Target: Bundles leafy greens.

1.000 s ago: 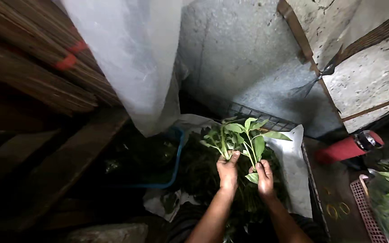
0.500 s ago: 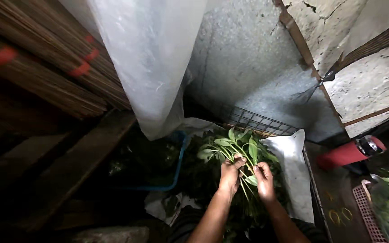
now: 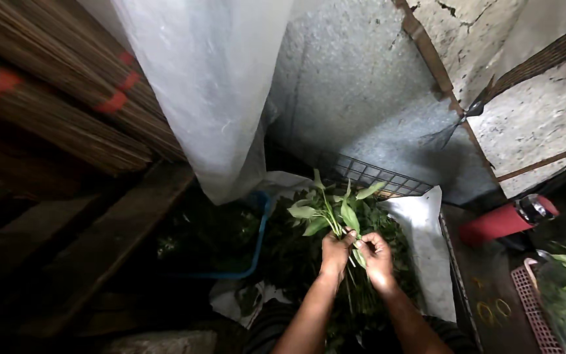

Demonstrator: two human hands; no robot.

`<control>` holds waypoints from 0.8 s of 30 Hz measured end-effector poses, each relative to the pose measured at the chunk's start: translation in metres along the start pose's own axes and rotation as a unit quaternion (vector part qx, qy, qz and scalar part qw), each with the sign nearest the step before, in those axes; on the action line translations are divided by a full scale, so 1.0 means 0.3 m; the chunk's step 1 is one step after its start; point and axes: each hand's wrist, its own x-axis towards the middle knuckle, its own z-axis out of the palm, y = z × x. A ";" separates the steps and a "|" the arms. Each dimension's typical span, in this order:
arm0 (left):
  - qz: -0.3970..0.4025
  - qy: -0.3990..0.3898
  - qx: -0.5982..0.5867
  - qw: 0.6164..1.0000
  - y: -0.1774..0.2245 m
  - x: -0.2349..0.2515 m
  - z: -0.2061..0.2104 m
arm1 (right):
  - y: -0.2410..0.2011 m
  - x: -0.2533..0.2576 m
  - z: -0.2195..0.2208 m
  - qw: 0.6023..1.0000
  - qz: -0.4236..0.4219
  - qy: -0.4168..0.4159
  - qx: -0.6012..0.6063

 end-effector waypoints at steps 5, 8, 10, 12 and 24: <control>-0.022 0.010 -0.076 0.997 0.020 -0.004 0.000 | -0.002 -0.025 0.028 0.996 -0.049 0.053 0.056; -0.017 0.028 -0.109 0.994 0.040 0.015 -0.019 | -0.005 -0.058 0.020 0.983 -0.117 0.048 0.131; -0.021 0.051 -0.116 0.992 0.064 0.031 -0.043 | -0.012 -0.115 -0.012 0.984 -0.135 -0.024 0.118; -0.002 0.075 -0.115 0.991 0.092 0.045 -0.073 | -0.008 -0.171 -0.074 0.977 -0.140 -0.152 0.042; 0.058 0.035 0.051 0.996 0.084 0.023 -0.072 | -0.100 -0.108 -0.031 0.955 -0.125 -0.041 -0.264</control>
